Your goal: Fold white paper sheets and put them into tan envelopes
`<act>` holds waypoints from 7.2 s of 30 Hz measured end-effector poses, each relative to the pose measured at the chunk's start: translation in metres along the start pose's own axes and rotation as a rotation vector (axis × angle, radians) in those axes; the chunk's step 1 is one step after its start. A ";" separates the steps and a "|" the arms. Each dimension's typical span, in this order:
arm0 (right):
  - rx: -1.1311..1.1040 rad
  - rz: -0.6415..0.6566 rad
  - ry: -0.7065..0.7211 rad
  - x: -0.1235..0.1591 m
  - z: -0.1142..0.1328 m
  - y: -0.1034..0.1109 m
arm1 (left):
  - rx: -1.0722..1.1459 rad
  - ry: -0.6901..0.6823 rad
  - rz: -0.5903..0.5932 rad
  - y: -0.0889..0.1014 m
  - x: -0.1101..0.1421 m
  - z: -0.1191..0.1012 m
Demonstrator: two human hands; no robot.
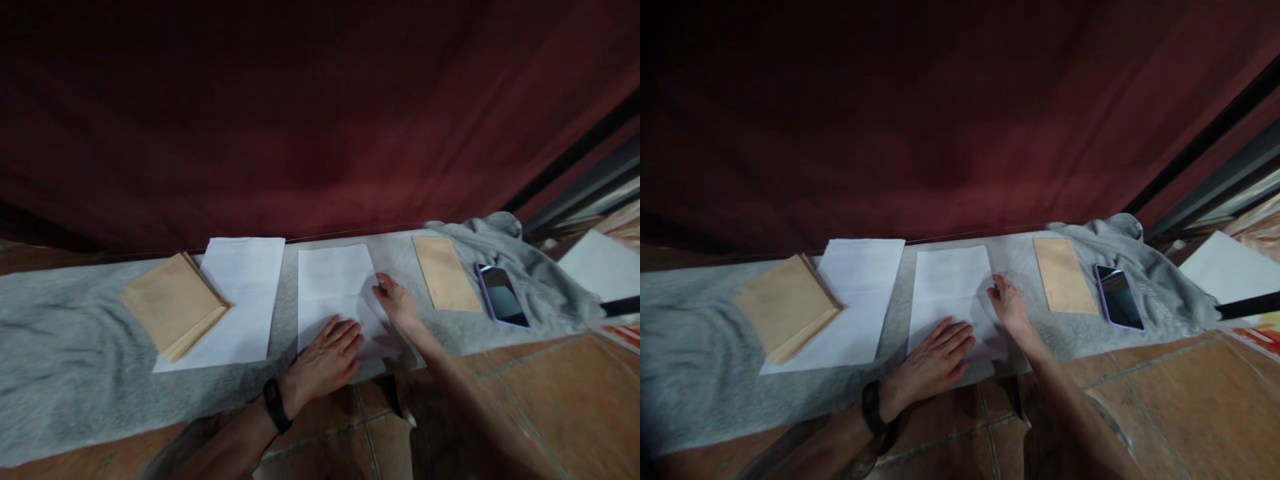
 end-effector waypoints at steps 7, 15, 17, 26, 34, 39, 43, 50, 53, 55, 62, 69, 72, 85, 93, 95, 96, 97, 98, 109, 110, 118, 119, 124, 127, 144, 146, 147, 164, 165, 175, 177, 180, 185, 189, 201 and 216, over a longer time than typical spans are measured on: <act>0.002 -0.070 0.007 -0.004 -0.001 0.003 | -0.011 0.070 -0.001 -0.005 -0.006 0.008; 0.032 -0.147 0.277 0.011 0.027 -0.005 | -0.064 0.108 0.062 -0.010 -0.013 0.004; -0.033 -0.089 0.331 0.027 0.036 -0.020 | -0.046 0.131 0.068 -0.011 -0.014 0.004; 0.145 0.109 0.561 0.065 0.049 -0.054 | 0.051 0.162 0.109 -0.012 -0.009 0.011; 0.176 0.181 0.603 0.037 0.020 -0.033 | 0.092 0.072 0.113 0.000 0.000 0.031; -0.021 0.233 0.545 0.013 -0.001 -0.013 | 0.181 0.139 0.111 0.010 0.009 0.063; -0.209 0.236 0.414 0.001 -0.013 0.002 | 0.281 0.310 0.065 0.018 0.013 0.094; -0.409 0.365 0.286 0.000 -0.006 0.021 | 0.532 0.736 -0.178 0.019 0.016 0.128; -0.433 0.380 0.236 0.000 -0.003 0.020 | 0.664 0.899 -0.279 0.015 0.014 0.135; -0.437 0.310 0.177 -0.001 -0.005 0.020 | 0.764 0.967 -0.339 0.014 0.012 0.137; -0.473 0.274 0.032 -0.006 -0.014 0.017 | 1.032 0.943 -0.330 0.005 0.003 0.133; -0.354 0.177 0.019 -0.005 -0.011 0.023 | 0.775 0.955 -0.199 -0.020 0.004 0.143; -0.295 0.140 0.011 -0.005 -0.012 0.026 | 0.788 0.906 -0.174 -0.024 0.001 0.143; 0.180 0.179 0.031 0.002 -0.007 0.019 | 0.361 0.912 0.069 -0.011 -0.003 0.130; 0.268 -0.024 0.215 0.008 0.004 0.018 | 0.050 0.877 0.075 0.005 -0.006 0.115; 0.268 -0.031 0.274 0.010 0.009 0.013 | -0.061 0.804 -0.030 0.015 -0.009 0.106; 0.257 -0.021 0.298 0.011 0.013 0.009 | -0.110 0.765 -0.074 0.018 -0.011 0.102; 0.240 -0.001 0.322 0.013 0.017 0.004 | -0.144 0.725 -0.103 0.019 -0.013 0.098; 0.217 0.025 0.346 0.015 0.021 -0.002 | -0.159 0.684 -0.118 0.018 -0.016 0.094; 0.144 0.191 0.466 0.031 0.055 -0.055 | -0.064 0.478 0.008 -0.030 -0.035 0.061; 0.151 0.185 0.459 0.029 0.056 -0.056 | -0.066 0.483 0.014 -0.030 -0.036 0.061; 0.218 0.130 0.443 0.014 0.063 -0.058 | -0.082 0.515 0.027 -0.029 -0.046 0.073; 0.226 0.124 0.438 0.013 0.064 -0.058 | -0.081 0.523 0.031 -0.029 -0.047 0.075; 0.234 0.095 0.406 0.004 0.067 -0.062 | -0.079 0.583 0.043 -0.033 -0.052 0.086; 0.216 0.053 0.391 0.000 0.068 -0.064 | -0.090 0.625 0.047 -0.035 -0.056 0.090; 0.289 -0.167 0.176 -0.015 0.037 -0.052 | -0.159 0.742 0.045 -0.034 -0.047 0.112; 0.322 -0.184 0.165 -0.014 0.035 -0.050 | -0.190 0.753 0.078 -0.034 -0.046 0.111; 0.333 -0.191 0.163 -0.014 0.035 -0.049 | -0.202 0.756 0.092 -0.034 -0.046 0.111; 0.361 -0.111 -0.050 -0.010 0.032 0.010 | -0.249 0.744 0.053 -0.033 -0.045 0.111; 0.366 -0.106 -0.057 -0.009 0.032 0.009 | -0.251 0.741 0.052 -0.033 -0.045 0.111; 0.296 0.016 -0.162 -0.008 0.028 0.010 | -0.262 0.734 0.057 -0.035 -0.044 0.113; 0.278 0.052 -0.164 -0.009 0.025 0.012 | -0.256 0.735 0.056 -0.035 -0.044 0.114; 0.240 0.101 -0.150 -0.013 0.019 0.013 | -0.261 0.722 0.077 -0.035 -0.044 0.113; 0.156 0.165 -0.130 -0.020 0.008 0.009 | -0.263 0.688 0.103 -0.033 -0.046 0.102; 0.102 0.163 -0.081 -0.022 0.003 0.006 | -0.234 0.639 0.092 -0.030 -0.048 0.093; 0.032 0.189 -0.086 -0.025 0.001 0.010 | -0.100 0.569 0.003 -0.022 -0.054 0.089; -0.066 0.139 -0.104 -0.026 0.006 0.015 | -0.129 0.481 0.026 -0.022 -0.057 0.080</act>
Point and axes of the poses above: each hand's wrist, its own x-axis away from the middle knuckle, its own y-axis out of the back of the hand, z = x × y, the point moved 5 cm from there along -x, towards the middle knuckle, and after that the axes turned 13 degrees about -x, right-handed, at the moved point
